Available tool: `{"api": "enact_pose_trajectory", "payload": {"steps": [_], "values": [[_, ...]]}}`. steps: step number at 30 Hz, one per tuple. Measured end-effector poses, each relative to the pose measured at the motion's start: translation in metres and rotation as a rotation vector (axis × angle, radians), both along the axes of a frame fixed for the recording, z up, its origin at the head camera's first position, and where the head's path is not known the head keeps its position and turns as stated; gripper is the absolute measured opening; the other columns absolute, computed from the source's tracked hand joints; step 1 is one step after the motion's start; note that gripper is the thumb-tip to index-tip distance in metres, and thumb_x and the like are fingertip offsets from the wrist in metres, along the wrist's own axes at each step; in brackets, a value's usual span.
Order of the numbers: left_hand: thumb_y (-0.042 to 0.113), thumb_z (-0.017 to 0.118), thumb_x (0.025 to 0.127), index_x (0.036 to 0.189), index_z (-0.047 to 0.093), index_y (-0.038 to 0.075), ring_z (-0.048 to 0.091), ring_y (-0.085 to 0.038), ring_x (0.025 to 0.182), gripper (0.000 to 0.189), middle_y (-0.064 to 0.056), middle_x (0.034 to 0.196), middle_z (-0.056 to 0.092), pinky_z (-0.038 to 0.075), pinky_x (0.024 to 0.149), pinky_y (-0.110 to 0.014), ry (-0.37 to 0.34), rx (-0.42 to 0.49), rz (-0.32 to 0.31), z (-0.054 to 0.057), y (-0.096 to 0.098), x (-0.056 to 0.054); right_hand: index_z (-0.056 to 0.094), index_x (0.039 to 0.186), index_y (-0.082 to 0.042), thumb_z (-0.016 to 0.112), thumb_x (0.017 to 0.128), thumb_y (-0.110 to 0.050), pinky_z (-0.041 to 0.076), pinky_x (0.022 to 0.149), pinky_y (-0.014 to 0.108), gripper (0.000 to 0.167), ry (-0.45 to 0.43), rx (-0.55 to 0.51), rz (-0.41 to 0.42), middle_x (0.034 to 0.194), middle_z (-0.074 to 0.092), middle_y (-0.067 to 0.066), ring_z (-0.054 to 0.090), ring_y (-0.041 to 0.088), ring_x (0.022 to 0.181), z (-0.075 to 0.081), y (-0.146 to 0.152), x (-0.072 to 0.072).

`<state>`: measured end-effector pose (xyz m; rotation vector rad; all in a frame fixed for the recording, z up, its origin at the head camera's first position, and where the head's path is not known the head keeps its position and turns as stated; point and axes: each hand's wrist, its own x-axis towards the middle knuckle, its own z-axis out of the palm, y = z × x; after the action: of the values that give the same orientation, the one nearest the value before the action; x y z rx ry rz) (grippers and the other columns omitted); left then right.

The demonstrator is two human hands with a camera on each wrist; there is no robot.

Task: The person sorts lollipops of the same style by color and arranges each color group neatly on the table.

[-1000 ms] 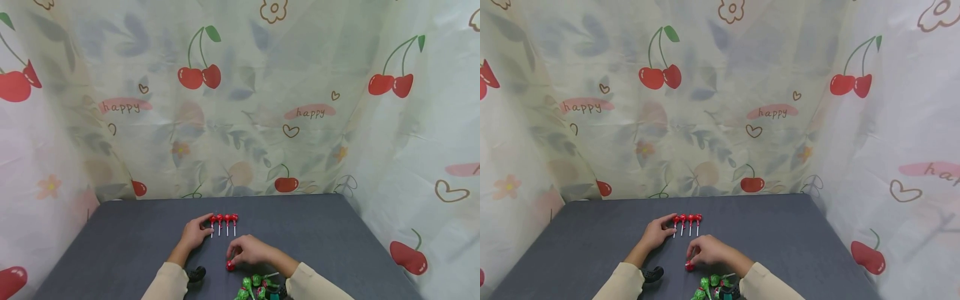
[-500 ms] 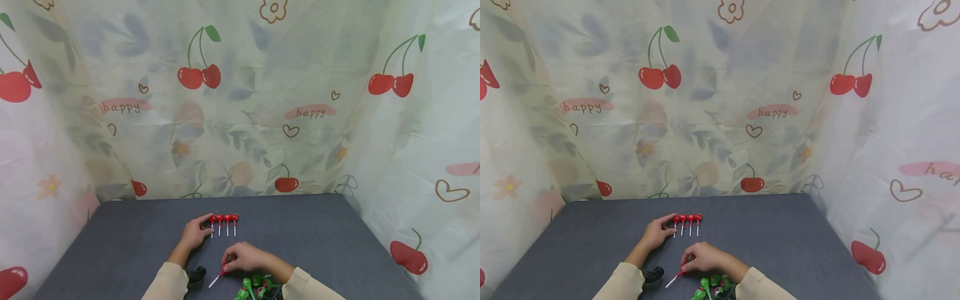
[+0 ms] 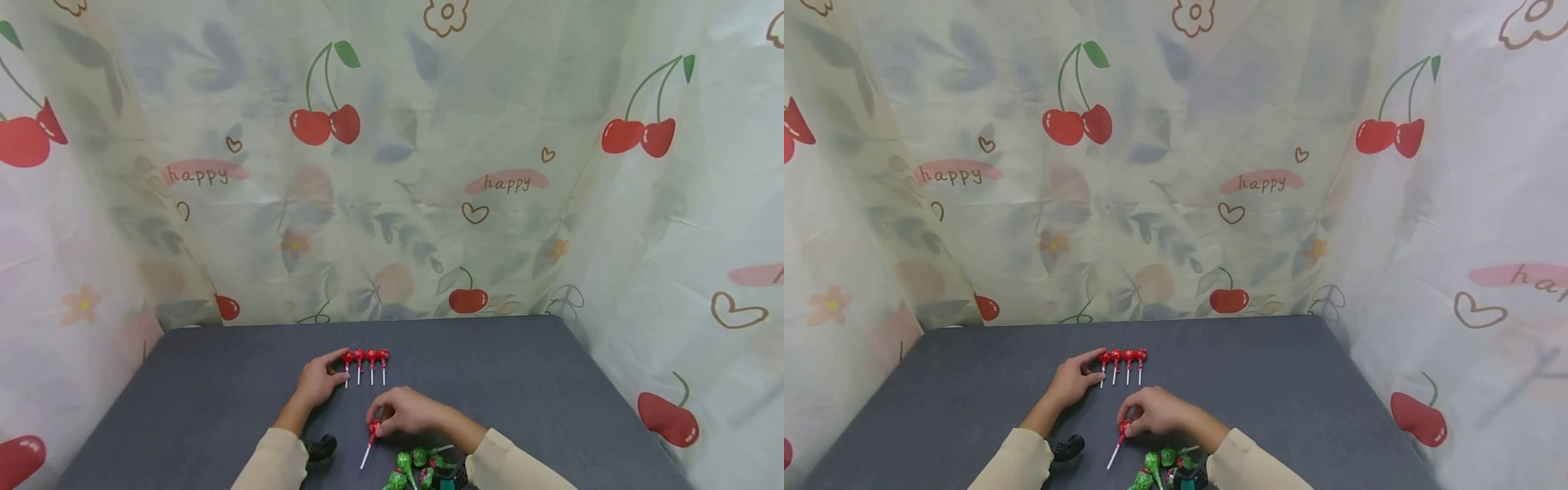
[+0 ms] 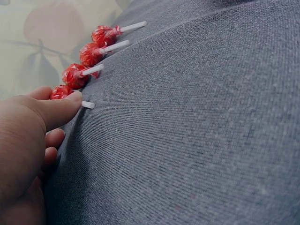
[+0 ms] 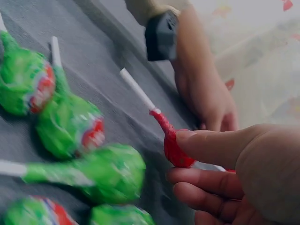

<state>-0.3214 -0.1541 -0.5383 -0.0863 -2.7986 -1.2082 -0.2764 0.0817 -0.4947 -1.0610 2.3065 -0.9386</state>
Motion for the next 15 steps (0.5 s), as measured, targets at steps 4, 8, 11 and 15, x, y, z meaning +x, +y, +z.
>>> {"api": "enact_pose_trajectory", "payload": {"steps": [4,8,11,15], "values": [[0.019,0.079,0.082,0.131,0.064,0.022,0.046,-0.017,0.064,0.052,-0.001,0.072,0.051,0.035,0.059,-0.033,0.004,-0.007,-0.005,0.000,-0.001,0.000,0.073,0.098,-0.015,0.075,0.084,-0.010,0.043,0.057,0.022,0.014,0.006,0.040,-0.061,0.071,0.062,-0.010,0.054,0.002,0.063,0.003,0.007,-0.010],[0.018,0.079,0.082,0.131,0.063,0.022,0.046,-0.018,0.065,0.052,-0.001,0.073,0.051,0.034,0.060,-0.033,0.006,-0.012,-0.010,-0.001,-0.001,0.000,0.074,0.098,-0.014,0.074,0.085,-0.008,0.042,0.058,0.024,0.015,0.032,0.055,-0.129,0.072,0.061,-0.008,0.053,0.005,0.063,0.005,0.016,-0.020],[0.018,0.079,0.082,0.132,0.063,0.022,0.046,-0.018,0.065,0.052,-0.001,0.073,0.051,0.034,0.060,-0.033,0.009,-0.014,-0.010,-0.001,-0.001,-0.001,0.073,0.098,-0.012,0.074,0.085,-0.007,0.042,0.058,0.025,0.015,0.081,0.049,-0.164,0.072,0.061,-0.008,0.052,0.006,0.063,0.005,0.023,-0.027],[0.018,0.079,0.082,0.132,0.063,0.022,0.046,-0.018,0.066,0.053,-0.001,0.073,0.051,0.034,0.061,-0.033,0.010,-0.016,-0.009,-0.001,-0.001,-0.001,0.073,0.098,-0.010,0.074,0.085,-0.005,0.043,0.058,0.027,0.014,0.118,0.053,-0.195,0.072,0.060,-0.006,0.052,0.008,0.063,0.005,0.029,-0.037]]}}
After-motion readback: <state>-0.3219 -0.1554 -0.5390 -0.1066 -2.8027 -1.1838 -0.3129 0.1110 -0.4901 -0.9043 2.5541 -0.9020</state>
